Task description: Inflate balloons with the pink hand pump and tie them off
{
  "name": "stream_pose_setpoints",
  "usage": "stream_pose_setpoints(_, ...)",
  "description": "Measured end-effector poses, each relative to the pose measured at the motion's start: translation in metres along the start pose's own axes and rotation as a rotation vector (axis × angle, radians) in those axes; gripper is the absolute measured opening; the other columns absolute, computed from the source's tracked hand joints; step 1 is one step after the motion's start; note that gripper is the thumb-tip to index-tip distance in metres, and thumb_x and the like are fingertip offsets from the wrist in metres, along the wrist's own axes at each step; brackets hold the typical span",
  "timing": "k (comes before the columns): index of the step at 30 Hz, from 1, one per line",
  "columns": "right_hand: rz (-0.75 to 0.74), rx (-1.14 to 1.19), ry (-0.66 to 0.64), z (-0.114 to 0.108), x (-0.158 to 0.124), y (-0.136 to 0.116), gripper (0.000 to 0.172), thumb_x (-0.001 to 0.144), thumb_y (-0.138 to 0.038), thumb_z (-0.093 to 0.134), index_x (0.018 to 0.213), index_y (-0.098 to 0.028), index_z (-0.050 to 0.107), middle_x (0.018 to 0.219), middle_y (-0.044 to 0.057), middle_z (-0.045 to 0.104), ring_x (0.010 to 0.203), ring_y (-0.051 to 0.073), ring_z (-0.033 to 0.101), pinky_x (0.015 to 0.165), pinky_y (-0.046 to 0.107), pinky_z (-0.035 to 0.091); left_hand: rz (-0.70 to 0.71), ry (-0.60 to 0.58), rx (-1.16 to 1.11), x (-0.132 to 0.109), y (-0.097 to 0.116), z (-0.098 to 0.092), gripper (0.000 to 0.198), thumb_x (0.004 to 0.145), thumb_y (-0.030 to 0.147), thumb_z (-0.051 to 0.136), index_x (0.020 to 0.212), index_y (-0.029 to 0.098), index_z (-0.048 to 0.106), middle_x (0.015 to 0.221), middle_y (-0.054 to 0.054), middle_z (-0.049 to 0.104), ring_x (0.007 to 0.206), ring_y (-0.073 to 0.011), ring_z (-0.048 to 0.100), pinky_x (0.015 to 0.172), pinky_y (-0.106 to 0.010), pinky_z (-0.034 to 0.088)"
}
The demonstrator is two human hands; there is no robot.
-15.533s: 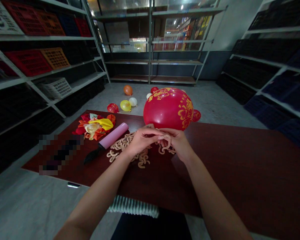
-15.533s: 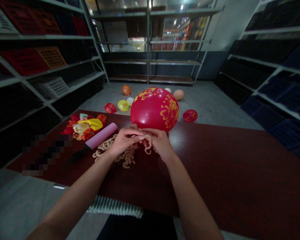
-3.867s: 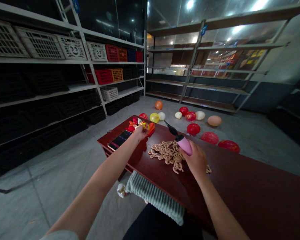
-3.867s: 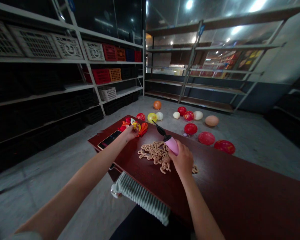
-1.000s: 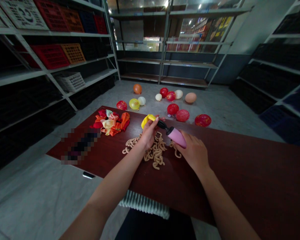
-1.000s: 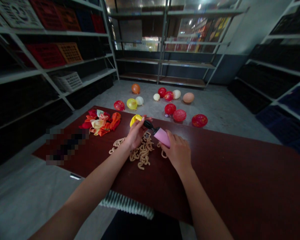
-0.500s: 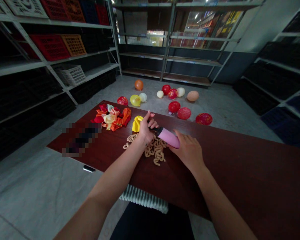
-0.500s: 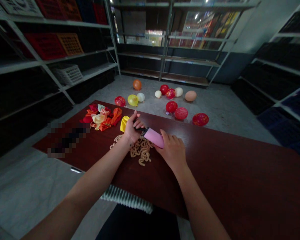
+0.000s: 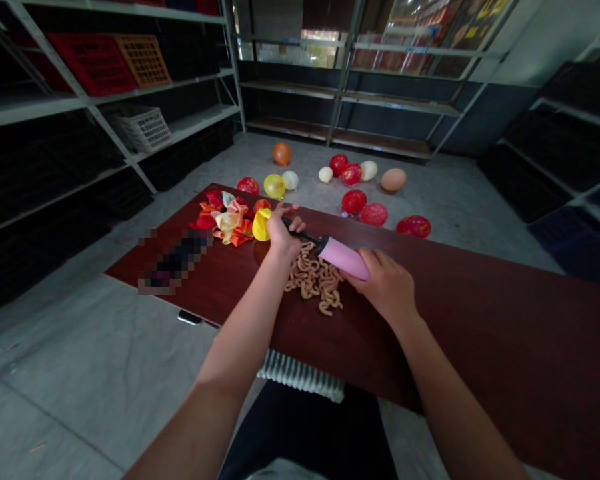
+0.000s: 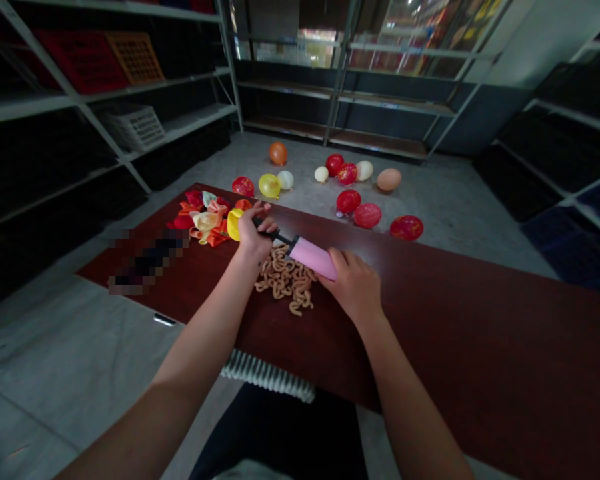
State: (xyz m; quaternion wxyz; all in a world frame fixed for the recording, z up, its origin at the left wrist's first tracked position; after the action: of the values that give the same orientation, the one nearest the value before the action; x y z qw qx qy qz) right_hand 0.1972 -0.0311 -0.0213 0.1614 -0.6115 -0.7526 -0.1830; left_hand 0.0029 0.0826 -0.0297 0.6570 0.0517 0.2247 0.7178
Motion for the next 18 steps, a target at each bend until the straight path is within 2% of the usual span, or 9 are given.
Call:
stream_pose_setpoints(6,-0.029,-0.078,0.052,-0.006,0.0,0.014,0.045,0.088,-0.052,0.061,0.12,-0.021,0.061,0.101,0.009,0.067,0.088,0.023,0.06,0.072,0.031,0.038,0.047,-0.059,0.006,-0.005,0.032,0.007,0.014,0.092,0.009,0.043,0.081,0.019,0.044,0.082,-0.004,0.071,0.034,-0.0019,0.023,0.037,-0.018,0.023)
stream_pose_setpoints(11,0.022,-0.087,0.059,-0.01,-0.001,0.036,0.049,0.087,-0.056,0.06,0.121,-0.02,0.061,0.106,0.011,0.067,0.094,0.026,0.058,0.073,0.032,0.038,0.133,-0.104,0.027,-0.011,0.056,0.013,0.027,0.102,0.03,0.042,0.082,0.018,0.056,0.087,-0.008,0.075,0.033,-0.0034,0.022,0.037,-0.022,0.025)
stream_pose_setpoints(15,0.126,-0.086,0.04,-0.012,-0.004,0.053,0.05,0.085,-0.057,0.061,0.121,-0.021,0.061,0.107,0.011,0.068,0.095,0.027,0.059,0.069,0.032,0.036,0.204,-0.122,0.047,-0.013,0.062,0.016,0.046,0.104,0.048,0.037,0.078,0.018,0.06,0.074,-0.006,0.07,0.033,-0.0045,0.021,0.036,-0.024,0.024)
stream_pose_setpoints(18,0.16,-0.075,0.02,-0.011,-0.005,0.06,0.048,0.085,-0.056,0.062,0.118,-0.021,0.061,0.106,0.01,0.069,0.095,0.027,0.06,0.066,0.032,0.035,0.226,-0.105,0.064,-0.017,0.058,0.015,0.051,0.104,0.049,0.037,0.064,0.018,0.046,0.055,0.0,0.054,0.033,-0.0046,0.021,0.036,-0.022,0.023)
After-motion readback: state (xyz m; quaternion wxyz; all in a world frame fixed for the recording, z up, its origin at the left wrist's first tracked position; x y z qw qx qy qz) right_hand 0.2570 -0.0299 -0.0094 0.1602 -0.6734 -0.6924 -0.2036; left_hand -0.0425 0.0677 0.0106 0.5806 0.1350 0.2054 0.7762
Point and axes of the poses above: each hand's wrist, its own x-axis towards the middle knuckle, its own z-axis out of the palm, y = z × x, the point moved 7 cm from there along x, towards the middle knuckle
